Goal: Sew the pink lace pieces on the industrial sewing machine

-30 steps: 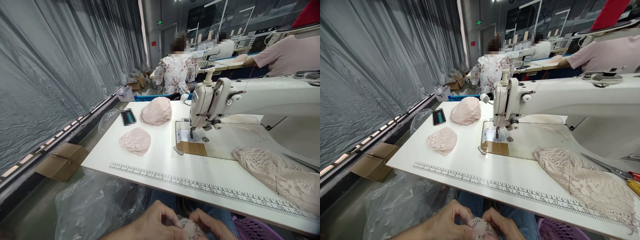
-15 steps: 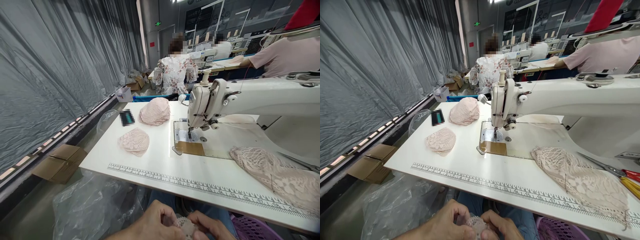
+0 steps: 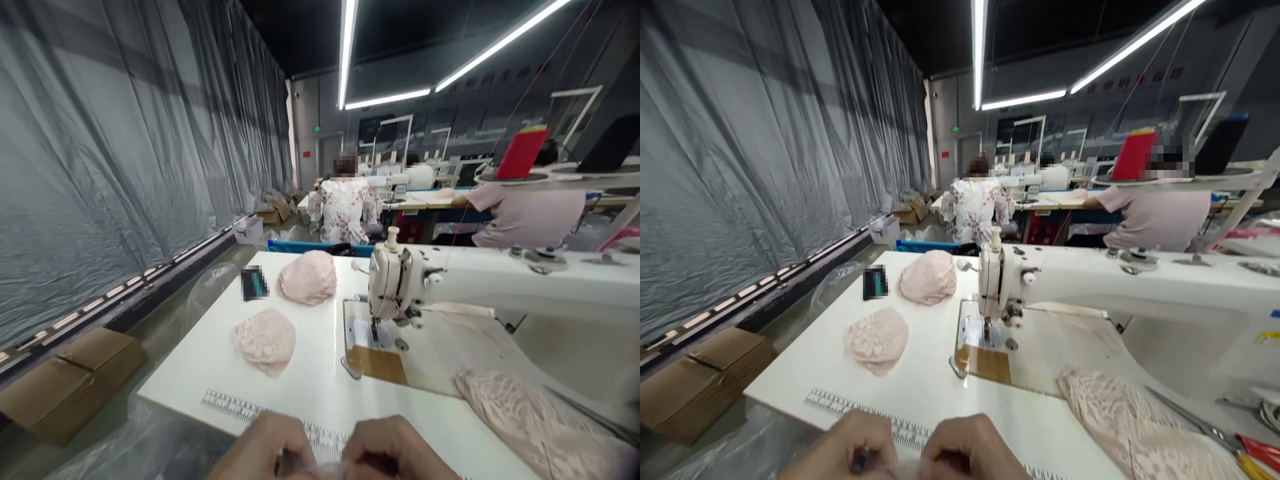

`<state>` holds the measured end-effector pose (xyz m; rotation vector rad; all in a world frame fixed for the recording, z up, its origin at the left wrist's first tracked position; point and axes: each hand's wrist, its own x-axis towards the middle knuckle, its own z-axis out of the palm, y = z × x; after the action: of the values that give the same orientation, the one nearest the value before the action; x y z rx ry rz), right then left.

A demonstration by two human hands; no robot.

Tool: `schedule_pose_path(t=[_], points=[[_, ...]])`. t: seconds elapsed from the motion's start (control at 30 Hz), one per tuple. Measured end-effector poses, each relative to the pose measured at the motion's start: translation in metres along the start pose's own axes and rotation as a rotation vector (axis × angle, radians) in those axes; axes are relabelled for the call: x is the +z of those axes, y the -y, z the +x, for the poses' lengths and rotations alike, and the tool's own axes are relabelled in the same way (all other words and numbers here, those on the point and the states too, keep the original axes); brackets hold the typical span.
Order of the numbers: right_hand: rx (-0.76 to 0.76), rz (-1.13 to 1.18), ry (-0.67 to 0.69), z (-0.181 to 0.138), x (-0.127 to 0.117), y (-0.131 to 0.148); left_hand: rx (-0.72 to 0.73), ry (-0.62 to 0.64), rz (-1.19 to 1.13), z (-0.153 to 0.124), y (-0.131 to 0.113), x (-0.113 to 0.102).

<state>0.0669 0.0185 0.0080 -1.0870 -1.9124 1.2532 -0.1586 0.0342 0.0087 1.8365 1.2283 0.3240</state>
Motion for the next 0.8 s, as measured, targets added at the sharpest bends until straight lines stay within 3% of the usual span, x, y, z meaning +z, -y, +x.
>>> schedule_pose_path(t=[0.03,0.13,0.2,0.27,0.3,0.37,0.43,0.47,0.53,0.57,0.67,0.8], points=[[0.018,0.028,0.002,0.018,-0.007,0.007,0.005,-0.102,0.065,0.005,-0.014,-0.022],[-0.072,-0.012,-0.053,0.065,-0.032,0.027,0.186,-0.223,0.367,0.022,-0.063,-0.083],[-0.169,-0.102,-0.162,0.08,-0.05,0.032,0.406,-0.416,0.667,0.032,-0.09,-0.104],[-0.282,-0.221,-0.257,0.083,-0.064,0.025,0.648,-0.576,0.861,0.044,-0.099,-0.1],[-0.338,-0.284,-0.276,0.08,-0.07,0.016,0.729,-0.618,0.904,0.051,-0.095,-0.088],[-0.424,-0.409,-0.263,0.07,-0.076,-0.009,1.056,-0.814,1.04,0.07,-0.072,-0.049],[-0.455,-0.533,-0.23,0.06,-0.078,-0.039,1.108,-0.749,1.082,0.092,-0.036,-0.004],[-0.46,-0.594,-0.222,0.056,-0.079,-0.053,1.029,-0.663,1.057,0.104,-0.018,0.017],[-0.466,-0.699,-0.218,0.049,-0.08,-0.075,0.787,-0.295,1.013,0.123,0.009,0.045],[-0.471,-0.74,-0.217,0.047,-0.081,-0.082,0.764,-0.245,1.002,0.13,0.015,0.051],[-0.486,-0.812,-0.194,0.044,-0.088,-0.089,0.734,-0.185,0.964,0.144,0.004,0.043],[-0.528,-0.982,-0.162,0.038,-0.095,-0.091,0.843,-0.194,0.964,0.158,-0.021,0.028]])
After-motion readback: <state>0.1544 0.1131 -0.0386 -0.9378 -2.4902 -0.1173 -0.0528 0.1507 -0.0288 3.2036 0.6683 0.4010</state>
